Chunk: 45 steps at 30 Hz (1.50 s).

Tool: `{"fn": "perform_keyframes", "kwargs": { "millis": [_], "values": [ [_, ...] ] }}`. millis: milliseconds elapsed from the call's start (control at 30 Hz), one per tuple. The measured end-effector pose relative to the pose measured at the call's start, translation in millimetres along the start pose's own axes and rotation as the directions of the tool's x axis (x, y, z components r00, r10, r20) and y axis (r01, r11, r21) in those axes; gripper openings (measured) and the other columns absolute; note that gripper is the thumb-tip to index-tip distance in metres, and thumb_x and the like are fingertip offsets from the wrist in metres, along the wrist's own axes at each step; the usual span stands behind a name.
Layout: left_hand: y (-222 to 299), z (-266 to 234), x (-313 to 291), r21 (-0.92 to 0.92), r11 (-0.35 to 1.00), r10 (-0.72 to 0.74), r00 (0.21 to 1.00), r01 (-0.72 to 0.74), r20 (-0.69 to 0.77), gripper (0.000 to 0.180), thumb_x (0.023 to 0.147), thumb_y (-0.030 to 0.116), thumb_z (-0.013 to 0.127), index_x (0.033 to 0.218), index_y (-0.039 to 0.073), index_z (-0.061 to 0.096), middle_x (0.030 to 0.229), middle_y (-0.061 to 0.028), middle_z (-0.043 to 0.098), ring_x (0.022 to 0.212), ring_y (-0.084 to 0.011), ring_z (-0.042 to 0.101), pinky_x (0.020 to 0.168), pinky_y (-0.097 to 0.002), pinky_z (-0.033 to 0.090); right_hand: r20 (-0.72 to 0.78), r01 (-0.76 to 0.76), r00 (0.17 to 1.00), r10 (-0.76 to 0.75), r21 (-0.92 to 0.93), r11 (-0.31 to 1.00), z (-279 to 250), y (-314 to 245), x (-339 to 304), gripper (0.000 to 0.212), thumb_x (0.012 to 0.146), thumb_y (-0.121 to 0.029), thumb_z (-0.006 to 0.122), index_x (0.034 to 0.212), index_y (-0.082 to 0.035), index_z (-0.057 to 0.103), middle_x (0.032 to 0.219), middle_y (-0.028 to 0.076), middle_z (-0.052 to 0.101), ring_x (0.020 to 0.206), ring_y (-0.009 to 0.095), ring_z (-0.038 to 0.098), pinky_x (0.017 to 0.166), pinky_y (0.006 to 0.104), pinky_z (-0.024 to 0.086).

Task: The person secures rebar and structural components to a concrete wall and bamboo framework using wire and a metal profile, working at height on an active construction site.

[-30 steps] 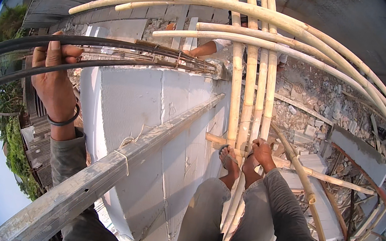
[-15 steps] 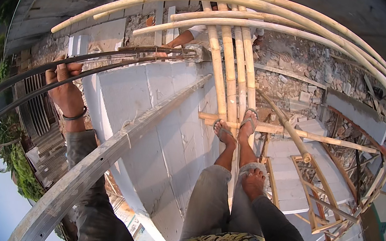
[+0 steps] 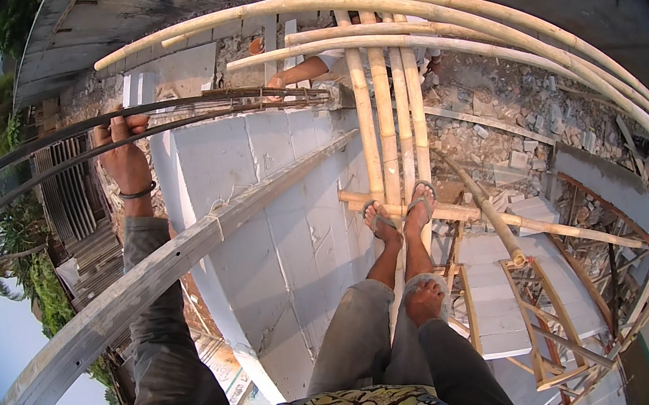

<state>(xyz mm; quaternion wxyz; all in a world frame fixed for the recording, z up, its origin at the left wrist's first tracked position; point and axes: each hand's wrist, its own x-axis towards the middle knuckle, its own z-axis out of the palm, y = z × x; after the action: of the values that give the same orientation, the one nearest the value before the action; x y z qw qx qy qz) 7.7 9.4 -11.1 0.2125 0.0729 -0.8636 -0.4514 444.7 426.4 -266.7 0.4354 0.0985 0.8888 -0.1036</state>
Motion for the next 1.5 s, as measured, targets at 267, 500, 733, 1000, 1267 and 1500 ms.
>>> {"fn": "perform_keyframes", "kwargs": {
  "millis": [267,500,733,1000,1267,1500],
  "values": [
    [-4,-3,0,-0.033,0.999,0.016,1.0,-0.015,0.024,0.022,0.1,0.021,0.047,0.104,0.001,0.054,0.077,-0.0074,0.065,0.066,-0.0083,0.055,0.064,-0.0216,0.045,0.116,-0.03,0.993,0.027,0.024,0.999,-12,-2,3,0.049,0.082,-0.031,0.05,0.121,-0.001,0.054,0.118,0.019,0.05,0.114,0.035,0.047,0.092,0.0503,0.035],
    [2,-2,-1,0.006,1.0,-0.007,1.0,0.007,0.023,0.024,0.1,0.022,0.047,0.105,-0.002,0.053,0.079,-0.0085,0.066,0.067,-0.0084,0.056,0.064,-0.0218,0.046,0.186,-0.044,0.982,0.034,0.049,0.998,-19,-4,2,0.054,0.082,-0.034,0.051,0.127,-0.003,0.051,0.127,0.019,0.046,0.121,0.036,0.042,0.098,0.0493,0.031],
    [6,-1,-1,-0.004,1.0,-0.008,1.0,0.008,0.022,0.021,0.099,0.02,0.047,0.103,0.0,0.051,0.078,-0.0096,0.066,0.066,-0.0097,0.058,0.063,-0.022,0.047,0.236,-0.057,0.97,0.047,0.034,0.998,-27,-5,3,0.055,0.083,-0.037,0.052,0.128,-0.005,0.05,0.131,0.018,0.044,0.125,0.037,0.039,0.101,0.05,0.03],
    [4,-2,5,-0.052,0.997,-0.052,0.999,0.052,-0.004,0.021,0.099,0.021,0.049,0.103,0.001,0.053,0.08,-0.0099,0.07,0.062,-0.0073,0.058,0.057,-0.0198,0.045,0.42,0.191,0.87,-0.26,0.2,0.961,-33,43,0,0.055,0.089,-0.042,0.05,0.126,-0.002,0.053,0.137,0.024,0.044,0.128,0.039,0.039,0.105,0.0459,0.032],
    [-9,-21,-1,-0.048,0.998,-0.052,0.998,0.05,-0.044,0.022,0.098,0.023,0.048,0.105,0.002,0.055,0.089,-0.0091,0.071,0.071,-0.0101,0.062,0.06,-0.0228,0.049,0.18,0.003,0.978,-0.105,0.492,0.871,-106,84,-79,0.04,0.089,-0.029,0.056,0.113,0.003,0.06,0.104,0.021,0.065,0.098,0.031,0.062,0.088,0.0368,0.046],
    [-14,-24,7,-0.182,0.981,-0.067,0.997,0.071,0.031,0.022,0.096,0.022,0.052,0.108,0.004,0.057,0.09,-0.0075,0.071,0.074,-0.0152,0.064,0.067,-0.0264,0.048,0.227,-0.208,0.973,0.041,0.785,0.584,-137,104,-143,0.034,0.091,-0.024,0.056,0.108,0.005,0.06,0.089,0.008,0.065,0.081,0.017,0.06,0.072,0.0301,0.048]
  ]
}}
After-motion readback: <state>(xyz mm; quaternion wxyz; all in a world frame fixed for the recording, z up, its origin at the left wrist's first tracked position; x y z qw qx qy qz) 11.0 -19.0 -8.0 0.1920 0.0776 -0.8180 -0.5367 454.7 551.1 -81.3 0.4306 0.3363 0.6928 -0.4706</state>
